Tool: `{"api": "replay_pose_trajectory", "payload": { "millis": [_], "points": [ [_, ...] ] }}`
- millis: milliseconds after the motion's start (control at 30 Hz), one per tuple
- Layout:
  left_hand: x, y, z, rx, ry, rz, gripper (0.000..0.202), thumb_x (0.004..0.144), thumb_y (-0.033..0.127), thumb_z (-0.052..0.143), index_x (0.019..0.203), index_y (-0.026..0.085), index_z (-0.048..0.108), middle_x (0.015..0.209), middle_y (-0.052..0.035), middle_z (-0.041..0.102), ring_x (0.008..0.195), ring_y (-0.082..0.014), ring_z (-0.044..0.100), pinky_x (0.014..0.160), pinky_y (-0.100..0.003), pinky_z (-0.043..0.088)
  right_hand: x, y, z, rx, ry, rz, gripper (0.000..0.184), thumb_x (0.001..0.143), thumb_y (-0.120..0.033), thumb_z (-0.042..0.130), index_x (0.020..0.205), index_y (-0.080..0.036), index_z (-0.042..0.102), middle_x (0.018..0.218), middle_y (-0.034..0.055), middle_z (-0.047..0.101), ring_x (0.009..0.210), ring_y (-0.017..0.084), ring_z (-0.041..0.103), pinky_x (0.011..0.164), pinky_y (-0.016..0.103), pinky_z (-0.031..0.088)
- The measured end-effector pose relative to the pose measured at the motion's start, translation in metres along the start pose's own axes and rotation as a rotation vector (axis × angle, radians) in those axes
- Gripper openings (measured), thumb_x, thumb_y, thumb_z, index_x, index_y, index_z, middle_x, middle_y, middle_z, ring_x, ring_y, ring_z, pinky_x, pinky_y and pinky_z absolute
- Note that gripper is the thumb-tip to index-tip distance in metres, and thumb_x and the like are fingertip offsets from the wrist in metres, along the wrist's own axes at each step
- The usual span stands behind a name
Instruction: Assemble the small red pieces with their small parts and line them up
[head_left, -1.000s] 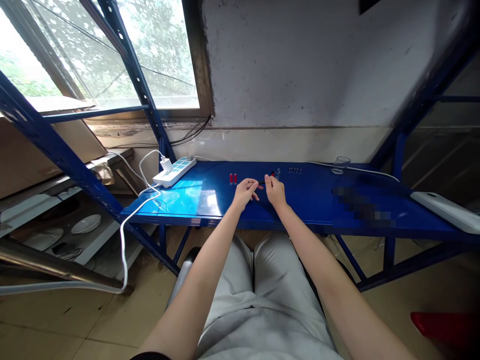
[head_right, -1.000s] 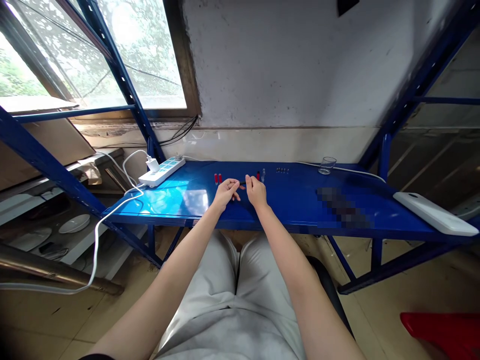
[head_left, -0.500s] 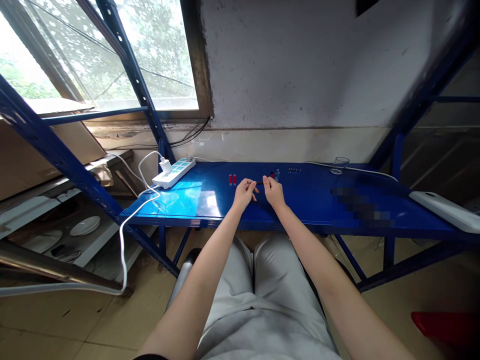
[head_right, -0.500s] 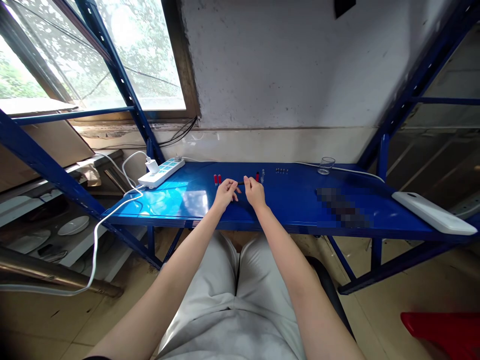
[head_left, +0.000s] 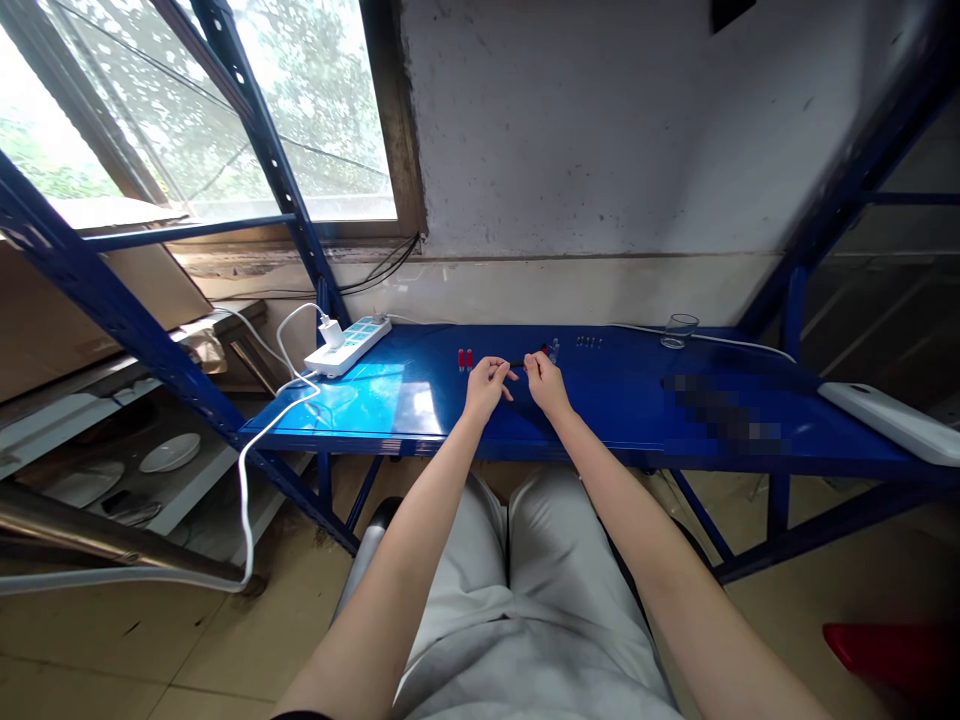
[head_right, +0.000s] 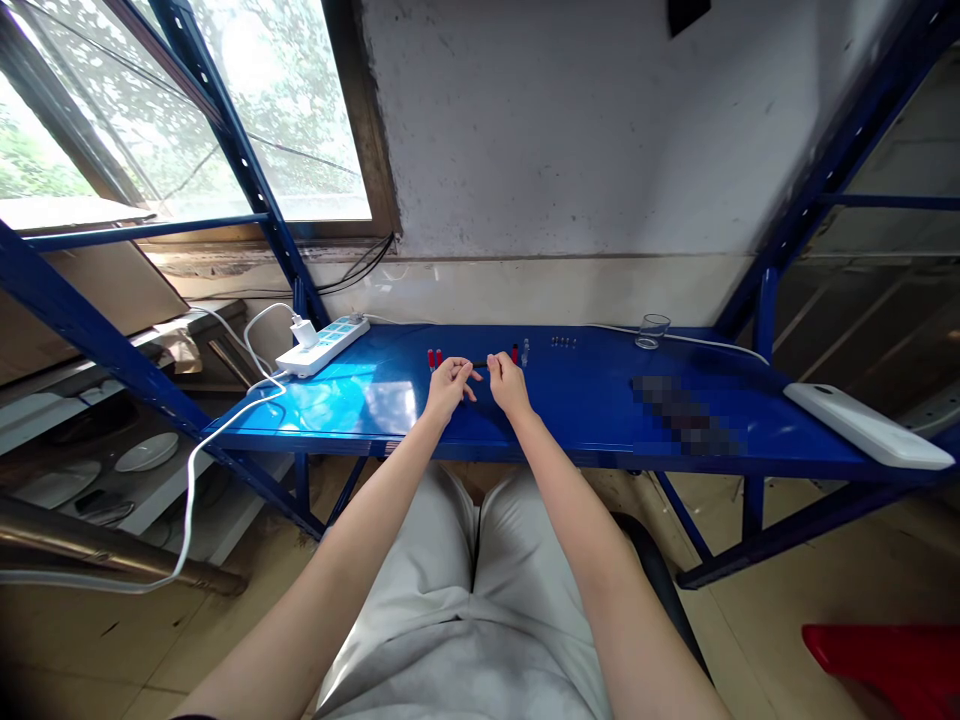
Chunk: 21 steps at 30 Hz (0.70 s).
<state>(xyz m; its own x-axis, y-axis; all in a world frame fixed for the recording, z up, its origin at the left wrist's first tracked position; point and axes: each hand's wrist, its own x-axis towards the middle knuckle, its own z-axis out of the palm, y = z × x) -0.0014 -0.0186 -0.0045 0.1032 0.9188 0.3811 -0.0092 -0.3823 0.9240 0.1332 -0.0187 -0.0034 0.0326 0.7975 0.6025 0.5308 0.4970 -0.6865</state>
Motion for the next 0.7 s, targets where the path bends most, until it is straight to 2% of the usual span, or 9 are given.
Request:
{"api": "replay_pose_trajectory", "payload": {
  "millis": [200,433,700],
  "points": [
    [0.0005,-0.0005,0.0005,0.018,0.022,-0.039,0.03,0.083,0.046,0.048,0.087,0.016,0.05,0.07,-0.0006,0.064,0.037,-0.0046,0.05,0.04,-0.017,0.039,-0.0012,-0.0016,0.0004,0.012,-0.003,-0.007,0.038,0.09,-0.052,0.028,0.07,-0.022,0.041,0.057,-0.0018,0.042,0.049,0.012,0.041,0.051,0.026,0.028],
    [0.0014,-0.001,0.0009,0.025,-0.002,-0.057,0.028,0.088,0.043,0.039,0.077,0.018,0.046,0.059,0.0049,0.051,0.036,-0.0037,0.046,0.038,-0.015,0.035,-0.002,-0.0021,0.0013,0.003,-0.024,-0.026,0.04,0.089,-0.054,0.028,0.07,-0.022,0.04,0.056,-0.0022,0.04,0.049,0.012,0.039,0.05,0.026,0.027],
    [0.0009,-0.0033,0.004,0.082,0.054,-0.052,0.039,0.088,0.05,0.034,0.067,0.018,0.041,0.056,0.004,0.044,0.038,-0.0046,0.042,0.04,-0.018,0.036,-0.0029,-0.005,0.0021,0.022,-0.045,-0.014,0.04,0.089,-0.054,0.029,0.068,-0.022,0.039,0.055,-0.0024,0.038,0.047,0.012,0.037,0.048,0.026,0.026]
  ]
}}
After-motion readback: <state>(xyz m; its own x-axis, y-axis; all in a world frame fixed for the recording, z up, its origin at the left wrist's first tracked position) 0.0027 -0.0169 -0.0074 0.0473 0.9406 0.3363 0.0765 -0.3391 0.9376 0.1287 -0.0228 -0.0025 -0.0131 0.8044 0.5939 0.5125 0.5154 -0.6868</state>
